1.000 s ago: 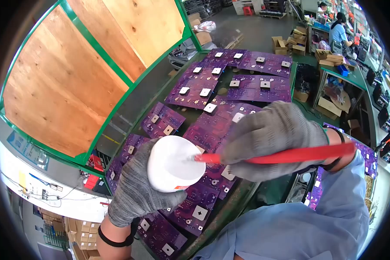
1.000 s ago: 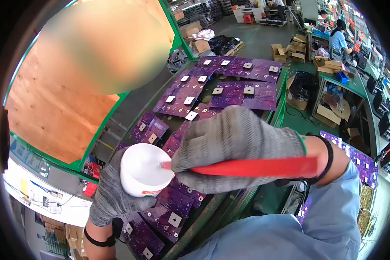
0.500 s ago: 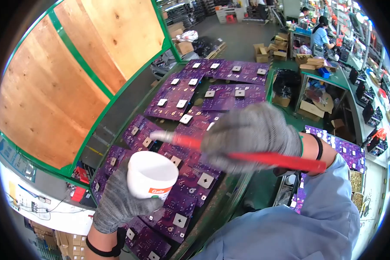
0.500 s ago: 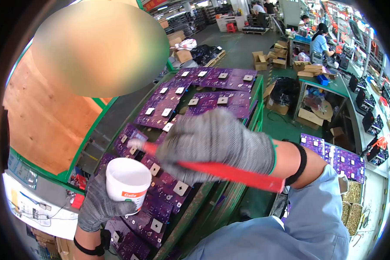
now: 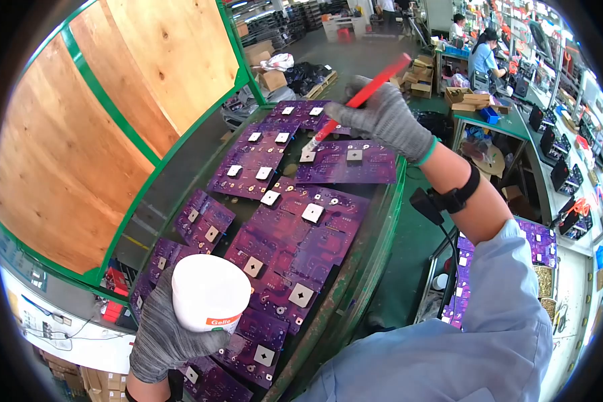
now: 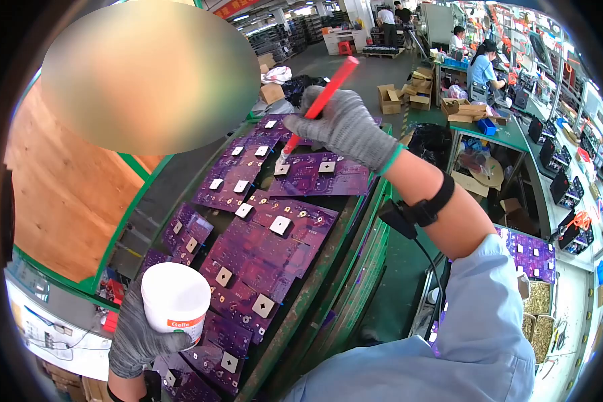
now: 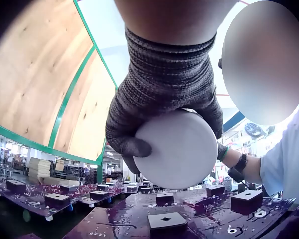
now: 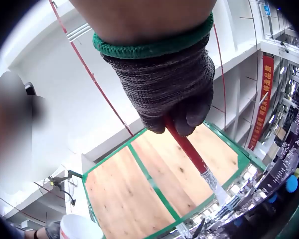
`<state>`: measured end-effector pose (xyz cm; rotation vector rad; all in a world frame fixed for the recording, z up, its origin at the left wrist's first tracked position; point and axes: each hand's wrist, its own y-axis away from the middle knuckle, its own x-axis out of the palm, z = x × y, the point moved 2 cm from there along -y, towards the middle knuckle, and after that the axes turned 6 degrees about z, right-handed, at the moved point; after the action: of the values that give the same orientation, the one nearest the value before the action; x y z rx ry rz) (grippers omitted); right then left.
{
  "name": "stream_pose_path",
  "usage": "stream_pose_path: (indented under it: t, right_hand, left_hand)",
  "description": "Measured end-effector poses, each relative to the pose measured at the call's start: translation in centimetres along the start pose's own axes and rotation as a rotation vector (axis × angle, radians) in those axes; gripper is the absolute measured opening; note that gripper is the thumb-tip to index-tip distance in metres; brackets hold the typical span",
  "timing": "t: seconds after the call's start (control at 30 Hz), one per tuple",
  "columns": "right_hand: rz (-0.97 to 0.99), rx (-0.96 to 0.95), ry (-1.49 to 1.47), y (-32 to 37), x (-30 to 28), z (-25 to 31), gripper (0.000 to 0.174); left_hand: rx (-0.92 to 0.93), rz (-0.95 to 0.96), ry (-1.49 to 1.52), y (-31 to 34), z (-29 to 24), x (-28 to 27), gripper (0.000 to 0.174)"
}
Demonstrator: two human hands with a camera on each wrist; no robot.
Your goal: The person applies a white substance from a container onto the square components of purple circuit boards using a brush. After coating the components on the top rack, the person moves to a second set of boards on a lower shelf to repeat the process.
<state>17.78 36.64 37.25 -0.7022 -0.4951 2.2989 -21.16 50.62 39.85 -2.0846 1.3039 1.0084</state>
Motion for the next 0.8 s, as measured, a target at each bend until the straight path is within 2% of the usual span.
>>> stream_pose_path:
  t: [0.03, 0.1, 0.17, 0.27, 0.37, 0.4, 0.43, 0.53, 0.67, 0.7, 0.77, 0.8]
  right_hand:
    - [0.032, 0.039, -0.054, -0.6, 0.2, -0.3, 0.03]
    - [0.029, 0.004, -0.027, -1.9, 0.5, -2.3, 0.03]
    - [0.044, -0.094, 0.186, -2.7, 0.5, -3.4, 0.031]
    - [0.044, -0.125, 0.277, -3.0, -0.8, -3.2, 0.032]
    - [0.014, -0.074, 0.18, -2.6, -1.6, -1.9, 0.031]
    - [0.037, 0.024, 0.03, -2.4, -1.5, -1.1, 0.031]
    - [0.037, 0.028, 0.028, -2.6, -0.9, -1.2, 0.031]
    - [0.071, -0.055, 0.207, -3.1, 0.4, -2.2, 0.03]
    - [0.039, -0.114, 0.396, -3.2, -1.0, -1.2, 0.032]
    - [0.05, -0.112, 0.392, -3.3, -0.5, -1.5, 0.032]
    - [0.001, -0.184, 0.181, -3.6, 0.3, -1.8, 0.032]
    - [0.046, -0.186, 0.422, -4.0, 0.6, -1.6, 0.032]
  left_hand:
    - [-0.002, 0.003, -0.004, 0.0, -0.1, 0.0, 0.093]
    - [-0.024, 0.006, -0.008, -0.1, -0.4, 0.1, 0.091]
    - [-0.049, 0.004, 0.024, -0.3, -0.8, 0.2, 0.09]
    - [-0.074, 0.001, 0.03, -0.3, -0.5, -0.1, 0.089]
    - [-0.065, 0.004, 0.006, -0.2, -0.4, -0.4, 0.088]
    - [-0.066, 0.005, 0.012, -0.2, -0.3, -0.3, 0.089]
    - [-0.068, 0.009, 0.011, -0.2, -0.1, -0.4, 0.089]
    - [-0.109, 0.057, -0.004, -0.8, 0.4, -0.5, 0.09]
    - [-0.116, 0.051, -0.02, -1.1, 0.2, -0.7, 0.091]
    - [-0.105, 0.047, -0.007, -1.1, 0.2, -0.6, 0.092]
    - [-0.097, 0.058, -0.028, -1.2, 0.8, -0.5, 0.092]
    - [-0.078, 0.063, -0.056, -1.3, 1.0, -0.5, 0.092]
